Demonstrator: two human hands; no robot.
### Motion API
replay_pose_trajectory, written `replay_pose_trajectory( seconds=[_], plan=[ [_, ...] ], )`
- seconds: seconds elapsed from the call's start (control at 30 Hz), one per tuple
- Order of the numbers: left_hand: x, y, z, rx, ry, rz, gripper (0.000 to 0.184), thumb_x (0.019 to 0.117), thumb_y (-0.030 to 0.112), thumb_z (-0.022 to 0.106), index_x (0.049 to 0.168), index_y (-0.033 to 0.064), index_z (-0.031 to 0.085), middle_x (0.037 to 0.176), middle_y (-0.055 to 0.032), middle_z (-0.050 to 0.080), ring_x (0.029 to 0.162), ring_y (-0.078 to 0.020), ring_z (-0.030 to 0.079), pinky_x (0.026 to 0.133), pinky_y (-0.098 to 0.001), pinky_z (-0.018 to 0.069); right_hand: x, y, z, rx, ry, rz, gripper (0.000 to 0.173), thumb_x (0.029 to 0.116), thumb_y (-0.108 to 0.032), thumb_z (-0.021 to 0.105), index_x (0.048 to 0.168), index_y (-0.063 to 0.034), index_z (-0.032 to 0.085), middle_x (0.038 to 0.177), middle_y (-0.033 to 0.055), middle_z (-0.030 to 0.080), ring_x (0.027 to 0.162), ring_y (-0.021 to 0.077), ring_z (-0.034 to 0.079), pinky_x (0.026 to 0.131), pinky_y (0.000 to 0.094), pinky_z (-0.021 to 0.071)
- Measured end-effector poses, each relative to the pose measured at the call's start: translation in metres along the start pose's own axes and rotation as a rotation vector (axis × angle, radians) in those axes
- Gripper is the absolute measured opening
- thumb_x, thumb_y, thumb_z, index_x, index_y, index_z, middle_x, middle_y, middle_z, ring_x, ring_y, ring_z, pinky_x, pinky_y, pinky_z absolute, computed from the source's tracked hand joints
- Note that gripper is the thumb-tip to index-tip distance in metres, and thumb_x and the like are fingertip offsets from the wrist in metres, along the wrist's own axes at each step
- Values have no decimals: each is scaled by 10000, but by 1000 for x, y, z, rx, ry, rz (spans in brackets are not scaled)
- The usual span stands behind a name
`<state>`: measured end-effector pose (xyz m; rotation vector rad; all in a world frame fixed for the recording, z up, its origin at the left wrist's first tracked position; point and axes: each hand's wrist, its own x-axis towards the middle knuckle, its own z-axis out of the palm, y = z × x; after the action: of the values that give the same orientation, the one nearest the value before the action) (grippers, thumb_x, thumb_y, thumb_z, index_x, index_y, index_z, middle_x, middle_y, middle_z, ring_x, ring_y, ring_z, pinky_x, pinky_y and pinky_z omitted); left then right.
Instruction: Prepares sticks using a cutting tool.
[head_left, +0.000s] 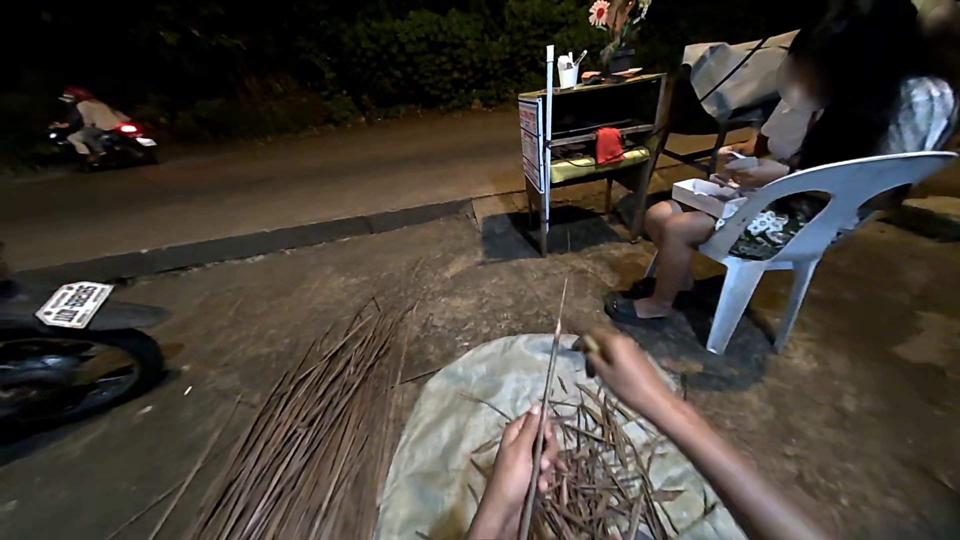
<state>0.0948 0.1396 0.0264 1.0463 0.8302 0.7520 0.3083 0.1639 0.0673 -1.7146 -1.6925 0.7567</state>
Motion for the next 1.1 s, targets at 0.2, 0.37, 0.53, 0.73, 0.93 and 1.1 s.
replay_pose_trajectory(
  seconds=[0.2, 0.37, 0.53, 0.73, 0.93, 1.1],
  plan=[
    [-1, 4, -1, 13, 81, 27, 453, 1117, 144, 176, 806, 118, 504, 527, 97, 452, 425, 18, 420, 451, -121, 403, -19, -22, 49, -487, -76, -311, 193, 1008, -97, 535, 1063, 40, 659, 844, 238, 701, 791, 447, 711, 683, 584, 540],
    [-1, -1, 8, 72, 41, -14, 436, 1138, 218, 221, 827, 103, 504, 553, 82, 455, 429, 19, 412, 431, -116, 378, -7, -2, 37, -518, -17, -78, 290, 1047, -92, 468, 1255, 23, 633, 974, 264, 715, 904, 476, 707, 779, 613, 540],
    [-7, -7, 17, 88, -57, -62, 431, 1133, 212, 231, 831, 106, 519, 562, 80, 481, 430, 19, 431, 418, -118, 372, 6, 21, -12, -517, 95, 261, 315, 1069, -130, 466, 1325, 8, 586, 1107, 306, 687, 1047, 515, 668, 870, 647, 509],
    [0, -5, 10, 141, 53, -48, 440, 1141, 240, 243, 866, 78, 546, 563, 67, 495, 442, 6, 463, 421, -129, 391, 3, 19, -5, 50, 128, 26, 272, 1054, -180, 527, 1041, 35, 694, 779, 133, 611, 677, 239, 584, 667, 429, 498],
    [-3, 2, 10, 262, 55, -102, 433, 1139, 209, 278, 895, 25, 586, 576, 40, 554, 472, -21, 543, 462, -165, 472, 6, 7, 33, 361, -167, 64, 235, 1018, -209, 602, 897, -15, 659, 646, -7, 558, 533, 72, 489, 553, 275, 429],
    [-6, 4, 5, 349, -53, -124, 376, 1130, 211, 312, 936, 36, 583, 657, 42, 578, 532, -33, 580, 519, -192, 522, 10, 24, 14, 483, 158, 27, 297, 1097, -186, 458, 968, -7, 656, 597, -42, 553, 465, 16, 459, 475, 196, 390]
  ],
)
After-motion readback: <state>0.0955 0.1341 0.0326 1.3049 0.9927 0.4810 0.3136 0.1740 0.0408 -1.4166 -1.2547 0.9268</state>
